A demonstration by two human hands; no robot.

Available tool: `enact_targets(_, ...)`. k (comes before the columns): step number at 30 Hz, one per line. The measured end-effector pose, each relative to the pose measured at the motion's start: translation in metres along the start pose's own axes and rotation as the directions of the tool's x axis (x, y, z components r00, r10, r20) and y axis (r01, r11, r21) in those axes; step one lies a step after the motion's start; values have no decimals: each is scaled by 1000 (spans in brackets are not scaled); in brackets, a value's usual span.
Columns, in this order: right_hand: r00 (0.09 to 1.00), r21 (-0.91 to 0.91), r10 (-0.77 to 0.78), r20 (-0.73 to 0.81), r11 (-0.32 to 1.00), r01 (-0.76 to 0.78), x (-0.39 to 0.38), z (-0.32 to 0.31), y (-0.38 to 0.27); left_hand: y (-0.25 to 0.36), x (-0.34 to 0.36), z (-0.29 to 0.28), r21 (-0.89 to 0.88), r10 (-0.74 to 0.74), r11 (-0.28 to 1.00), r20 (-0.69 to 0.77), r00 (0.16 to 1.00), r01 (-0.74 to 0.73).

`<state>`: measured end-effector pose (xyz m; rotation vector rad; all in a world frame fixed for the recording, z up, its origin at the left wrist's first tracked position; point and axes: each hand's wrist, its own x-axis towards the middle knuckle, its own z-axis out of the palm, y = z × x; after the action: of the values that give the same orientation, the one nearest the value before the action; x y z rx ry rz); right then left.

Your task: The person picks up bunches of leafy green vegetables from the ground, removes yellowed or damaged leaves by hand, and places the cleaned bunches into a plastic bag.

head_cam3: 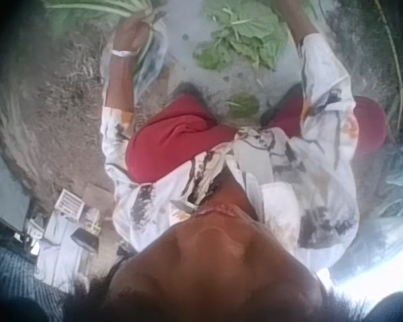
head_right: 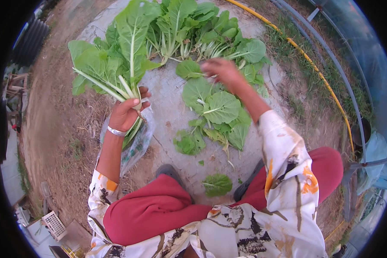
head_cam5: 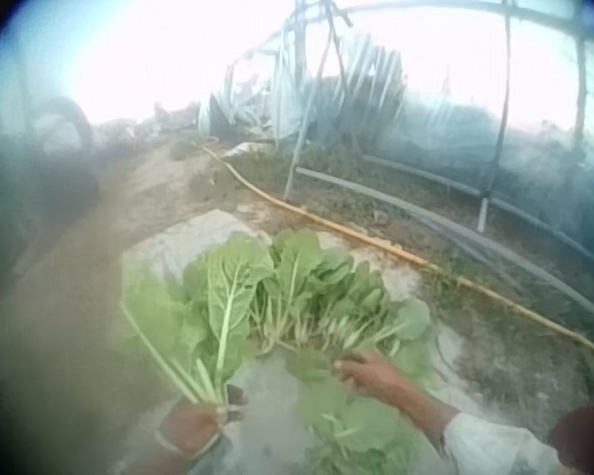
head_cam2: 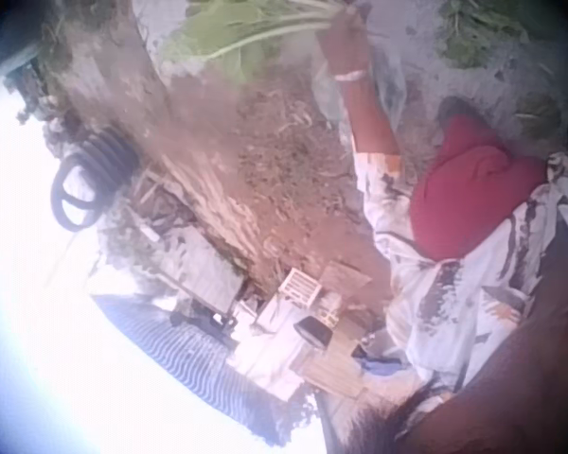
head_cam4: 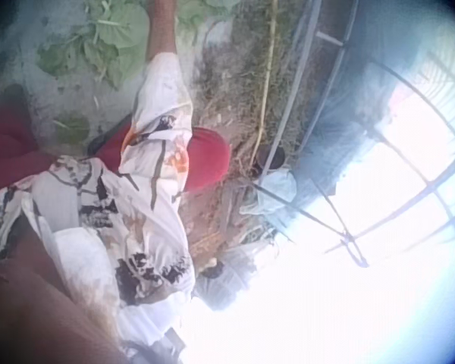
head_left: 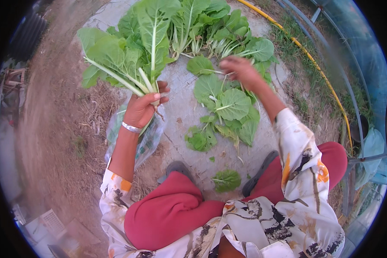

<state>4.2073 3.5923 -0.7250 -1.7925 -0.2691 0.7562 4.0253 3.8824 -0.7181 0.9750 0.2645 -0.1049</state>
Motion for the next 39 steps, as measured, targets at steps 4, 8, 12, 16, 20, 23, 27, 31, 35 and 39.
enact_targets(4, 909, -75, -315, 274, 935, 346, -26, 118, 4, -25, 9, 9, 171, 63, 984, -108, 992, -44)
enact_targets(8, 927, 24, -325, 190, 945, 326, -40, 140, 4, -41, 13, 9, 261, -75, 963, -2, 997, 73)
enact_targets(12, 885, -125, -326, 333, 915, 384, -43, 137, 6, -37, 19, -19, 50, -71, 997, 213, 974, 62)
enact_targets(16, 895, -557, -428, -122, 776, 296, -6, 74, 37, -27, 31, 5, -26, -18, 999, 157, 987, 23)
enact_targets(20, 682, -908, -617, -392, 377, -182, 13, -2, 100, -23, 30, 15, -272, 29, 961, 267, 963, 47)
enact_targets(23, 938, -979, -337, -77, 204, -7, 3, -10, 124, -17, 26, 14, -246, 38, 969, 270, 962, 31)
enact_targets(27, 914, -876, -125, 387, 261, 406, -40, 35, 125, 4, 6, 8, -163, 42, 987, 209, 977, -7)
enact_targets(31, 934, -532, 46, 356, 831, 162, -36, 37, 104, -2, 9, 1, -193, 162, 973, 162, 973, -130)
enact_targets(35, 960, -398, 122, -252, 891, -218, -16, 4, 115, -11, 11, 7, -288, 104, 956, 158, 982, -55)
enact_targets(39, 878, -517, 398, -265, 710, -478, -28, 14, 132, -24, 13, 8, -335, 8, 942, 111, 994, 30)
